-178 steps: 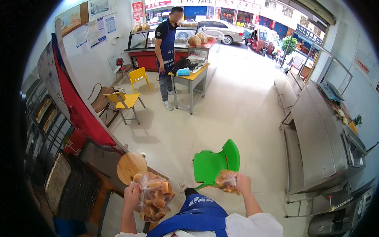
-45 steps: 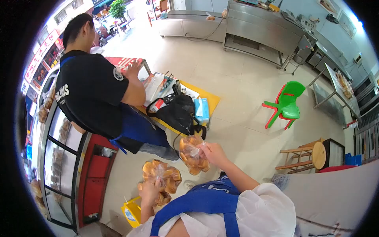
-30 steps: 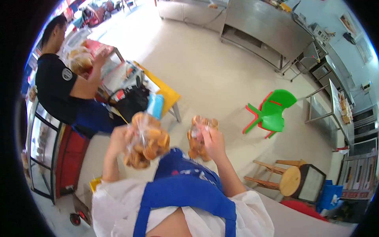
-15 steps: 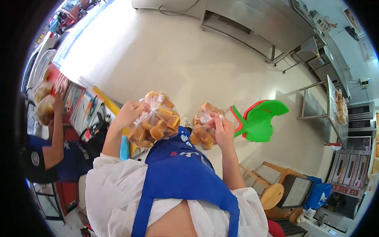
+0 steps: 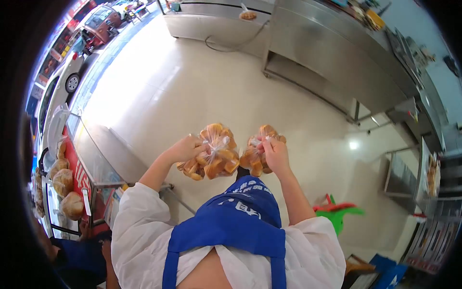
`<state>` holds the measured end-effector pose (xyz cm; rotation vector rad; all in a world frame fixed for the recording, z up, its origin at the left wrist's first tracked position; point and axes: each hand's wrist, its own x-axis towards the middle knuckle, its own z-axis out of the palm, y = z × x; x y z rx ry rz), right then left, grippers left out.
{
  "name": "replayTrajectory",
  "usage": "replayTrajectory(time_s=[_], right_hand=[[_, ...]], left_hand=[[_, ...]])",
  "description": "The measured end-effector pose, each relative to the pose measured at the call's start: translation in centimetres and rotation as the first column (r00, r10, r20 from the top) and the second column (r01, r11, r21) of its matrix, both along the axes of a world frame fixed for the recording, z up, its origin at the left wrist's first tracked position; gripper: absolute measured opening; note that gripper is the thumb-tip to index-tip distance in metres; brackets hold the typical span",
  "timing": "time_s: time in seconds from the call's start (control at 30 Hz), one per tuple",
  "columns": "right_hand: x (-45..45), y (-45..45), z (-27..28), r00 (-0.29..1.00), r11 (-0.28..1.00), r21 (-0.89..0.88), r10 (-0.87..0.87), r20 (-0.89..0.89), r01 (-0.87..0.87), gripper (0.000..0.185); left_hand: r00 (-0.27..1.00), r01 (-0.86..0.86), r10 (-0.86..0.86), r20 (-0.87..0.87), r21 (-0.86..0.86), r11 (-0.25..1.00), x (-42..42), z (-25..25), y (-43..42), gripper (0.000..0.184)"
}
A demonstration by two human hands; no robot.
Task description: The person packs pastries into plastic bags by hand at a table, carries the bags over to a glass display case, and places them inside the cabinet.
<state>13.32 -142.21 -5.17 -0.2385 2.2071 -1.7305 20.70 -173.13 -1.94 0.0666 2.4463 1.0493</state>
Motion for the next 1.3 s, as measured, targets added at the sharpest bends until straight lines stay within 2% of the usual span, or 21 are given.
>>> replayTrajectory(time_s=[0.03, 0.13, 0.17, 0.2, 0.27, 0.3, 0.37, 0.4, 0.47, 0.57, 0.67, 0.73, 0.77, 0.8, 0.87, 0.93, 1.0, 1.07, 1.13, 1.27, 1.3], right_hand=[[-3.1, -1.6, -1.0, 0.999, 0.999, -0.01, 0.045, 0.014, -0.045, 0.031], [-12.2, -6.8, -2.8, 0.995, 0.995, 0.02, 0.094, 0.039, -0.095, 0.031], [-15.2, -8.5, -2.9, 0.993, 0.99, 0.073, 0.116, 0.023, -0.117, 0.032], [-17.9, -10.2, -3.0, 0.994, 0.992, 0.069, 0.107, 0.037, -0.109, 0.032], [-24.6, -14.0, -2.7, 0.972, 0.964, 0.135, 0.233, -0.033, -0.227, 0.032], [-27.6, -16.2, -2.6, 0.975, 0.972, 0.072, 0.224, 0.005, -0.224, 0.032], [-32.1, -19.7, -2.9, 0.976, 0.974, 0.06, 0.218, 0.012, -0.219, 0.032], [-35.0, -22.0, -3.2, 0.981, 0.981, 0.032, 0.193, 0.021, -0.193, 0.032], [-41.3, -25.9, -4.5, 0.979, 0.979, -0.004, 0.204, 0.023, -0.204, 0.032], [-52.1, -29.7, -6.3, 0.985, 0.985, 0.01, 0.171, 0.0, -0.171, 0.033], [-62.9, -33.6, -7.5, 0.993, 0.995, 0.043, 0.083, 0.083, -0.087, 0.032], [-69.3, -34.7, -9.4, 0.995, 0.999, 0.031, -0.036, 0.093, 0.033, 0.031], [-72.8, -35.0, -10.9, 0.998, 0.999, 0.017, -0.048, 0.046, 0.048, 0.03], [-75.6, -35.1, -10.5, 0.996, 0.998, 0.02, -0.053, 0.069, 0.051, 0.03], [-80.5, -36.5, -8.6, 0.98, 0.983, 0.031, -0.182, 0.085, 0.18, 0.029], [-85.5, -37.4, -9.2, 0.972, 0.973, 0.048, -0.229, 0.048, 0.226, 0.03], [-92.5, -36.5, -11.1, 0.966, 0.963, 0.076, -0.258, 0.007, 0.257, 0.031], [-98.7, -36.3, -15.0, 0.947, 0.943, 0.098, -0.321, 0.009, 0.319, 0.031], [-104.0, -36.6, -17.5, 0.931, 0.934, 0.037, -0.358, 0.078, 0.356, 0.03], [-111.5, -35.3, -21.2, 0.891, 0.856, 0.277, -0.454, 0.003, 0.436, 0.03], [-112.5, -34.9, -22.0, 0.893, 0.854, 0.293, -0.451, 0.001, 0.431, 0.03]], left_hand=[[0.997, -0.012, 0.016, 0.078, -0.059, 0.998, -2.5, 0.1, -1.5, 0.03], [0.998, 0.027, -0.028, -0.06, -0.011, 1.0, -9.0, -3.6, -7.4, 0.03], [1.0, 0.0, 0.0, -0.003, -0.057, 0.998, -11.4, -1.5, -8.3, 0.03], [1.0, 0.01, -0.009, 0.01, -0.06, 0.998, -13.5, -1.7, -10.2, 0.03], [0.996, 0.035, -0.042, -0.075, -0.098, 0.995, -18.4, -3.3, -14.8, 0.029], [0.996, 0.023, -0.03, -0.088, -0.078, 0.997, -20.7, -3.4, -16.8, 0.029], [0.988, 0.074, -0.103, -0.114, -0.234, 0.969, -24.4, -3.7, -20.2, 0.028], [0.986, 0.062, -0.094, -0.138, -0.225, 0.972, -27.0, -4.2, -22.4, 0.028], [0.982, 0.121, -0.165, -0.088, -0.372, 0.92, -32.8, -5.3, -26.3, 0.027], [0.982, 0.155, -0.183, -0.044, -0.367, 0.917, -44.2, -6.9, -30.4, 0.024], [0.95, 0.268, -0.31, -0.045, -0.396, 0.878, -54.8, -8.8, -35.8, 0.02], [0.843, 0.387, -0.496, -0.208, -0.405, 0.828, -61.8, -12.5, -40.0, 0.018], [0.873, 0.393, -0.479, -0.089, -0.453, 0.8, -65.4, -10.4, -40.5, 0.02], [0.861, 0.394, -0.497, -0.105, -0.479, 0.784, -69.2, -10.6, -41.4, 0.02], [0.841, 0.4, -0.527, -0.125, -0.513, 0.76, -76.2, -10.1, -43.8, 0.02], [0.904, 0.303, -0.401, -0.149, -0.437, 0.847, -83.0, -8.5, -45.5, 0.022], [0.92, 0.245, -0.355, -0.165, -0.463, 0.852, -91.3, -9.0, -45.8, 0.022], [0.949, 0.165, -0.274, -0.158, -0.493, 0.855, -97.7, -12.0, -46.7, 0.022], [0.922, 0.198, -0.322, -0.215, -0.455, 0.868, -105.1, -17.0, -48.3, 0.022], [0.892, 0.298, -0.42, -0.164, -0.485, 0.822, -116.6, -21.2, -48.2, 0.023], [0.873, 0.29, -0.433, -0.222, -0.477, 0.83, -118.6, -22.1, -48.2, 0.023]])
